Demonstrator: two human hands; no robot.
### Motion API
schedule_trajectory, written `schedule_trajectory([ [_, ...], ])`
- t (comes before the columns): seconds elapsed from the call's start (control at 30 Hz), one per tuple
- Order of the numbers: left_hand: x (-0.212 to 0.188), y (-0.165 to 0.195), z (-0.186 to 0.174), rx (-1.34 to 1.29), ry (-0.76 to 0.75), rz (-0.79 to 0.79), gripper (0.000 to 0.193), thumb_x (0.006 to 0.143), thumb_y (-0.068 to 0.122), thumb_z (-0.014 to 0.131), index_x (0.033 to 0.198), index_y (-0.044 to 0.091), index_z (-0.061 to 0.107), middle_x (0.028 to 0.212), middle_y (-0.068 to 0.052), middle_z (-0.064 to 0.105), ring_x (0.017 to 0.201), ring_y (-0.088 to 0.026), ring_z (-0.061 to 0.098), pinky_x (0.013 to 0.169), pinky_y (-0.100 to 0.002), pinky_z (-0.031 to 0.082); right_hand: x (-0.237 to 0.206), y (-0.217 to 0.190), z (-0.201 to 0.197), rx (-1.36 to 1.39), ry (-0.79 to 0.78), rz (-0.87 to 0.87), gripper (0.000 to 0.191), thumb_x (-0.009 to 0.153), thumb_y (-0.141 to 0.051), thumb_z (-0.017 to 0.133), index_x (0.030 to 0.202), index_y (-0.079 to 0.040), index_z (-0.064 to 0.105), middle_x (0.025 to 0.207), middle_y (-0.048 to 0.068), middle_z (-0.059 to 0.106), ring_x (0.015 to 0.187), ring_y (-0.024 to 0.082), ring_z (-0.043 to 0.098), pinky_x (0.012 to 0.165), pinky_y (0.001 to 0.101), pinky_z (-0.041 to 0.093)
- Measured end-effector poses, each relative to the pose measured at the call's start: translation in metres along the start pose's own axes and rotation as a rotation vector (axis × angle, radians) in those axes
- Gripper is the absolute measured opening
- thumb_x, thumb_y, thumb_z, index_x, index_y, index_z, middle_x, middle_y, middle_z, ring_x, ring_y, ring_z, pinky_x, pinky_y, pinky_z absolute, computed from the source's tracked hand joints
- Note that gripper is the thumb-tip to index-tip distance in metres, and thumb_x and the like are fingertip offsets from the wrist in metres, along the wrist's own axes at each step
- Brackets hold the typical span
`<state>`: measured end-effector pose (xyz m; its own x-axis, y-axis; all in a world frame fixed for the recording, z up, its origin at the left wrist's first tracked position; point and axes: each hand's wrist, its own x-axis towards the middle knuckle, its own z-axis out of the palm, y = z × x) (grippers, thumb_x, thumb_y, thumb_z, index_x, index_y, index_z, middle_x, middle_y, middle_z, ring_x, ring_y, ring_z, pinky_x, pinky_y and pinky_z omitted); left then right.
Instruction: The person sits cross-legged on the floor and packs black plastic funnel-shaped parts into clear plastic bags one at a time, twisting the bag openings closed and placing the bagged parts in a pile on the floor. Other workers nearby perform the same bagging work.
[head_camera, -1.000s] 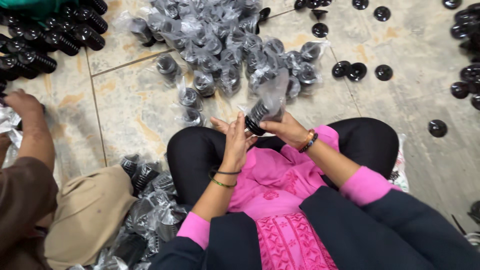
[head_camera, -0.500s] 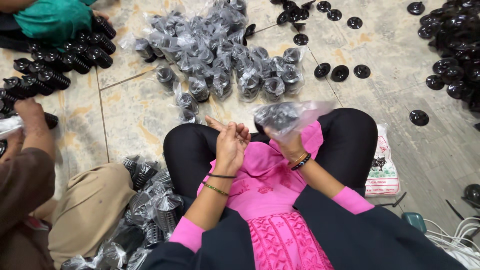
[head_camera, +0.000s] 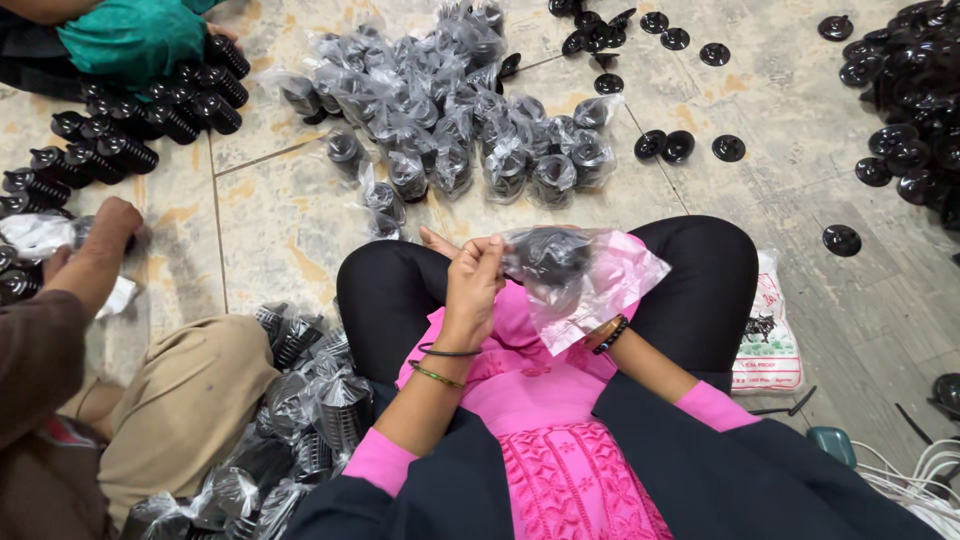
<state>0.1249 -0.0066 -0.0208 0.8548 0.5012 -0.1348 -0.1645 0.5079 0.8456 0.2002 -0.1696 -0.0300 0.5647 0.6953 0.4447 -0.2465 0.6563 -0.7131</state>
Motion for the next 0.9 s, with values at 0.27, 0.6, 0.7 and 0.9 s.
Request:
schedule_trajectory([
  [0.27,-0.013,0.028,-0.025,-0.12,-0.257,-0.411,0.027,0.107,0.03,0.065,0.091,0.008,0.059,0.069,0.007,0.048,0.053,-0.001,0.037,0.044,-0.018,0.026,-0.036,0.068,-0.079,-0.538,0.313,0.278,0.056,0.095,-0.017,0.063,0.145,-0.003,0.042,0.134,0.01,0.061,0.116,0.025,0.066,0.089,0.0391,0.06],
  [0.6,-0.026,-0.018,-0.042,0.597,0.039,0.216,0.015,0.106,0.019,0.063,0.107,0.004,0.062,0.09,-0.003,0.068,0.076,-0.009,0.059,0.068,-0.023,0.052,-0.017,0.029,-0.007,-0.71,0.273,0.034,0.083,0.073,-0.007,0.09,0.14,-0.003,0.041,0.13,0.011,0.062,0.12,0.022,0.065,0.103,0.0386,0.056],
  [0.7,-0.024,-0.031,-0.041,-0.091,-0.066,-0.109,0.013,0.108,0.013,0.059,0.113,0.001,0.059,0.102,-0.007,0.068,0.089,-0.013,0.064,0.081,-0.026,0.057,-0.011,0.017,0.017,-0.695,0.206,-0.063,0.09,0.072,-0.008,0.093,0.143,-0.004,0.039,0.141,0.013,0.056,0.131,0.023,0.059,0.112,0.0402,0.051],
  [0.9,-0.013,-0.034,-0.034,-0.493,-0.036,-0.223,0.013,0.104,0.014,0.056,0.115,0.007,0.054,0.11,-0.009,0.068,0.098,-0.017,0.071,0.087,-0.034,0.06,-0.008,0.018,0.033,-0.536,0.092,0.002,0.104,0.067,-0.015,0.096,0.149,-0.008,0.032,0.149,0.012,0.047,0.137,0.023,0.053,0.115,0.0407,0.048],
])
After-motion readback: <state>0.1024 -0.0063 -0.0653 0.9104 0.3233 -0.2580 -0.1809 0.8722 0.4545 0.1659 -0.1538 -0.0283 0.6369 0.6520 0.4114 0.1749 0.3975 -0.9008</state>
